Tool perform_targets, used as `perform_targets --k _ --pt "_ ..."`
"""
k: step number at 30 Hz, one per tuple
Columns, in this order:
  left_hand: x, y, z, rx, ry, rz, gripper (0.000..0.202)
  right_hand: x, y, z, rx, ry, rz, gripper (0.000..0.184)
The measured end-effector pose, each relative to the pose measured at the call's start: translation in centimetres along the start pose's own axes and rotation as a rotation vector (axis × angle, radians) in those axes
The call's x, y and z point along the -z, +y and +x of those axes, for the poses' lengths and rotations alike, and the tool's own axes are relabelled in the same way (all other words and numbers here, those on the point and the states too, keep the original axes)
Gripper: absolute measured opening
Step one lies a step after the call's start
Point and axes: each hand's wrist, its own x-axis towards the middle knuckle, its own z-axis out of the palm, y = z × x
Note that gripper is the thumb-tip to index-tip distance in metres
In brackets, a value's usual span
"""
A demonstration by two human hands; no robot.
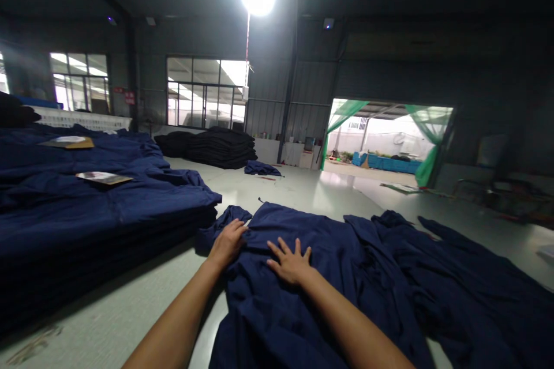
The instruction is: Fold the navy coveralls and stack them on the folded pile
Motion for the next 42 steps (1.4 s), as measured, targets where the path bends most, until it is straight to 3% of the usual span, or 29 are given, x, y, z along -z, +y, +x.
perform_targets --k 2,5,7,9,11,14,16,18,20,23,24,26,29,31,33,36,39,40,42 --pt "1.3 0.6 -0.2 0.178 0.093 0.139 0.039 -1.0 -0.1 -0.3 0.050 0.019 0.010 0.062" --pt "2.7 1.3 -0.2 0.605 0.168 0.301 0.042 -2.0 0.2 -0.5 0.042 0.066 0.014 0.061" --pt "3.1 1.1 -0.2 0.849 0.074 0.232 0.057 -2.1 0.5 -0.6 0.049 0.070 0.016 0.061" --pt "3.2 0.6 -0.1 0.936 -0.054 0.089 0.055 -2.0 0.7 -0.7 0.059 0.068 0.031 0.060" --pt "3.1 0.0 0.1 0.899 -0.124 -0.004 0.040 -1.8 0.9 -0.6 0.064 0.072 0.092 0.059" --pt "3.1 -0.1 0.7 0.718 -0.038 -0.071 0.030 -1.4 1.4 0.0 0.038 0.132 0.320 0.061" --pt "2.9 0.8 1.0 0.489 0.075 -0.157 0.036 -0.8 2.0 0.7 0.056 0.247 0.547 0.066" --pt "2.6 2.5 1.3 0.194 0.065 -0.267 0.041 0.2 2.8 1.3 0.109 0.415 0.787 0.073" --pt "2.2 4.6 1.2 -0.061 -0.166 -0.351 0.043 1.4 3.6 1.5 0.153 0.591 0.984 0.079" --pt "2.0 7.4 0.8 -0.293 -0.606 -0.375 0.043 2.8 4.6 1.3 0.141 0.765 1.111 0.086" --pt "2.1 8.1 0.7 -0.345 -0.686 -0.359 0.042 3.0 4.8 1.2 0.134 0.790 1.106 0.088" --pt "2.7 8.9 0.6 -0.421 -0.711 -0.344 0.039 2.8 5.1 0.9 0.122 0.794 1.047 0.092" --pt "4.0 8.8 0.6 -0.318 -0.550 -0.266 0.034 1.5 5.3 0.9 0.112 0.627 0.855 0.105" --pt "4.7 8.1 0.4 -0.098 -0.498 -0.115 0.056 0.6 5.3 0.9 0.064 0.427 0.671 0.106" --pt "5.1 7.3 0.2 0.069 -0.557 -0.007 0.077 0.2 5.4 0.9 -0.009 0.321 0.492 0.089" --pt "5.8 6.1 0.1 0.116 -0.561 0.000 0.063 1.3 5.7 0.3 -0.095 0.478 0.367 0.060" --pt "6.9 5.0 0.7 0.141 -0.328 0.082 0.044 3.6 6.4 -0.7 -0.250 0.685 0.344 0.059" --pt "7.3 4.6 0.9 0.148 -0.262 0.113 0.044 4.4 6.7 -1.1 -0.316 0.696 0.318 0.060" --pt "7.8 3.8 1.2 0.143 -0.215 0.132 0.045 5.4 7.3 -1.7 -0.413 0.570 0.239 0.058"
